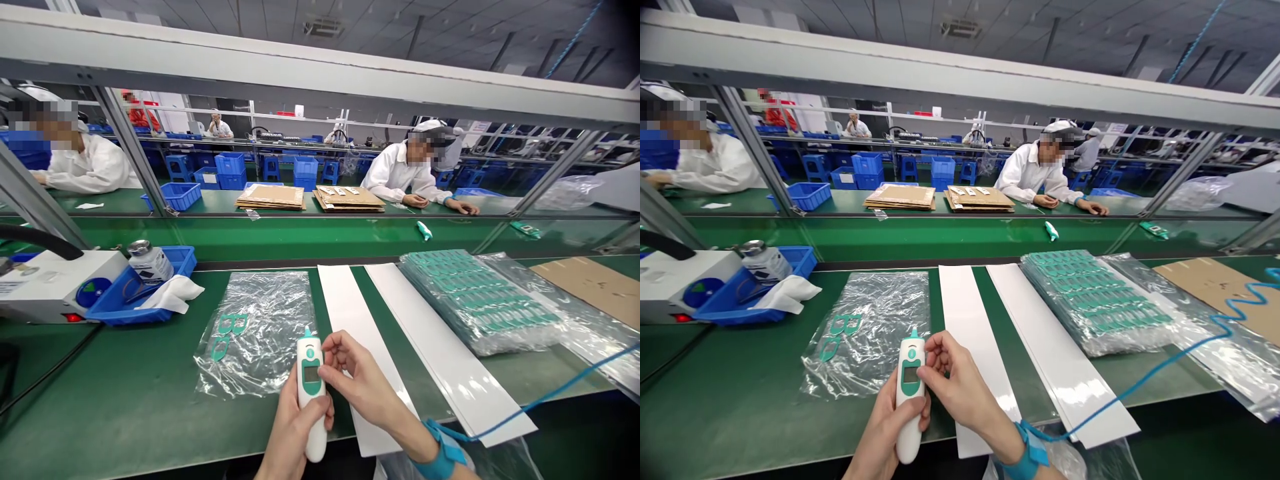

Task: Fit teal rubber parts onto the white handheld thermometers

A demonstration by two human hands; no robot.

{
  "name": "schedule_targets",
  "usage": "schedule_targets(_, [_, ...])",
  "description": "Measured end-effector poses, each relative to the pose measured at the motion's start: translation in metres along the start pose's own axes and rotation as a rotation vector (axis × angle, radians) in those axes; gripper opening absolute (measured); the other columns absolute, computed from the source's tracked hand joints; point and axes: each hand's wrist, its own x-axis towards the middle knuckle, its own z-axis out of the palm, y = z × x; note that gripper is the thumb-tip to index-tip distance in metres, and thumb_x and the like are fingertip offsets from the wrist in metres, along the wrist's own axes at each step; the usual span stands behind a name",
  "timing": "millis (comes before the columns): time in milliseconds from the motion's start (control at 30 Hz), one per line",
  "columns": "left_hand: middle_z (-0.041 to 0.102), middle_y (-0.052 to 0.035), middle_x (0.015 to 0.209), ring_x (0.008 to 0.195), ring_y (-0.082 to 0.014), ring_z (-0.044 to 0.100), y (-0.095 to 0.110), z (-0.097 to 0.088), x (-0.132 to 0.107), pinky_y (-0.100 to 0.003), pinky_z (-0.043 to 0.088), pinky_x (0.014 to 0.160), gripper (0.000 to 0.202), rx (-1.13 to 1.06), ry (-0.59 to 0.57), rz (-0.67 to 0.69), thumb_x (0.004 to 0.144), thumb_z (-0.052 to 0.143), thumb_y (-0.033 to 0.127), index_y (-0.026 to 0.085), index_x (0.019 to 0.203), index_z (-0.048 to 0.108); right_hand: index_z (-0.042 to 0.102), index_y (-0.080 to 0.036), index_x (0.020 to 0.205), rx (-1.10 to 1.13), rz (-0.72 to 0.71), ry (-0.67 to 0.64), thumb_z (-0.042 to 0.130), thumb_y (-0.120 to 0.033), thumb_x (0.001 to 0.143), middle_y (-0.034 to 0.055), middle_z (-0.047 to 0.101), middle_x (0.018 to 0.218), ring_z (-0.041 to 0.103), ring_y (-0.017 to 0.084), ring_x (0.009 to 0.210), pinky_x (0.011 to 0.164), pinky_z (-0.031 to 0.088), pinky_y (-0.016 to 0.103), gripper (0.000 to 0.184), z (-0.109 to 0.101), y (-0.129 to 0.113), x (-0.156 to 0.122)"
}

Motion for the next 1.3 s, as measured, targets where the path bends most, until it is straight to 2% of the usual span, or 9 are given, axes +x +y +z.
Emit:
schedule_targets(233, [0.052,0.0045,0.063,0.055,-0.0085,0.043,0.004,-0.001,-0.003,-0.024,0.037,0.053,0.038,0.013,-0.012,0.047,0.071,0.064,0.02,0.016,0.106,0.049,0.048,-0.02,0.096,-0.006,0.008,-0.013,0.065,-0.018,0.08,-0.0023,0.053,0.08,0.049,0.012,0.07,0.064,0.042,0.025,0.023,0.004,-0.001,-0.003])
schedule_targets(433, [0.052,0.0037,0.064,0.055,-0.009,0.044,0.007,-0.003,-0.005,-0.024,0.037,0.054,0.033,0.028,-0.023,0.064,0.072,0.064,0.02,0.017,0.103,0.052,0.045,-0.021,0.096,0.008,-0.032,-0.053,0.06,-0.015,0.083,-0.002,0.052,0.084,0.049,0.012,0.071,0.065,0.043,0.026,0.021,0.008,-0.007,-0.006])
schedule_targets(567, [0.055,0.0022,0.069,0.057,-0.01,0.045,0.006,-0.006,-0.006,-0.025,0.038,0.056,0.046,-0.038,-0.019,0.062,0.073,0.066,0.025,0.017,0.114,0.047,0.044,-0.021,0.096,0.007,-0.009,-0.043,0.062,-0.016,0.082,-0.0034,0.051,0.079,0.048,0.012,0.068,0.064,0.041,0.026,0.024,0.01,-0.006,-0.006])
schedule_targets(700, [0.058,0.0015,0.065,0.056,-0.0117,0.047,0.002,-0.012,-0.006,-0.026,0.039,0.056,0.067,-0.102,-0.02,0.034,0.073,0.064,0.025,0.015,0.131,0.033,0.044,-0.021,0.097,0.03,-0.052,-0.077,0.06,-0.018,0.085,-0.001,0.053,0.085,0.05,0.013,0.072,0.067,0.043,0.027,0.02,0.009,-0.003,-0.006])
schedule_targets(800, [0.058,0.0023,0.063,0.056,-0.0115,0.047,0.0,-0.015,-0.006,-0.026,0.039,0.056,0.07,-0.105,-0.015,0.037,0.073,0.065,0.024,0.015,0.134,0.031,0.044,-0.02,0.097,0.036,-0.053,-0.079,0.06,-0.02,0.085,0.0003,0.054,0.087,0.051,0.013,0.075,0.068,0.044,0.028,0.019,0.008,-0.002,-0.006])
schedule_targets(900, [0.058,0.0026,0.061,0.054,-0.0107,0.047,0.001,-0.014,-0.006,-0.026,0.038,0.055,0.06,-0.127,-0.008,0.039,0.075,0.064,0.026,0.015,0.128,0.038,0.045,-0.02,0.096,0.031,-0.047,-0.073,0.06,-0.023,0.086,0.0012,0.054,0.089,0.053,0.014,0.077,0.069,0.044,0.028,0.018,0.009,-0.002,-0.007])
schedule_targets(1100, [0.058,0.0036,0.057,0.05,-0.01,0.051,-0.001,-0.013,-0.002,-0.023,0.036,0.05,0.033,-0.159,0.093,0.005,0.084,0.06,0.044,0.018,0.103,0.052,0.046,-0.021,0.093,0.047,-0.014,-0.093,0.059,-0.026,0.088,0.0007,0.054,0.089,0.056,0.015,0.078,0.072,0.045,0.029,0.015,0.012,-0.003,-0.009])
schedule_targets(1233, [0.058,0.0015,0.054,0.05,-0.0105,0.051,-0.003,-0.016,-0.002,-0.023,0.038,0.05,0.04,-0.142,0.113,0.021,0.088,0.046,0.054,0.017,0.076,0.053,0.046,-0.021,0.095,0.038,-0.016,-0.096,0.058,-0.025,0.088,0.0005,0.054,0.09,0.055,0.015,0.078,0.073,0.045,0.029,0.014,0.012,-0.003,-0.01])
schedule_targets(1300, [0.059,0.0009,0.054,0.05,-0.0106,0.05,-0.001,-0.016,-0.004,-0.023,0.039,0.051,0.042,-0.103,0.11,0.041,0.089,0.043,0.055,0.016,0.076,0.055,0.046,-0.021,0.096,0.039,-0.024,-0.108,0.057,-0.024,0.089,0.0005,0.054,0.09,0.055,0.014,0.077,0.073,0.045,0.029,0.012,0.012,-0.004,-0.01])
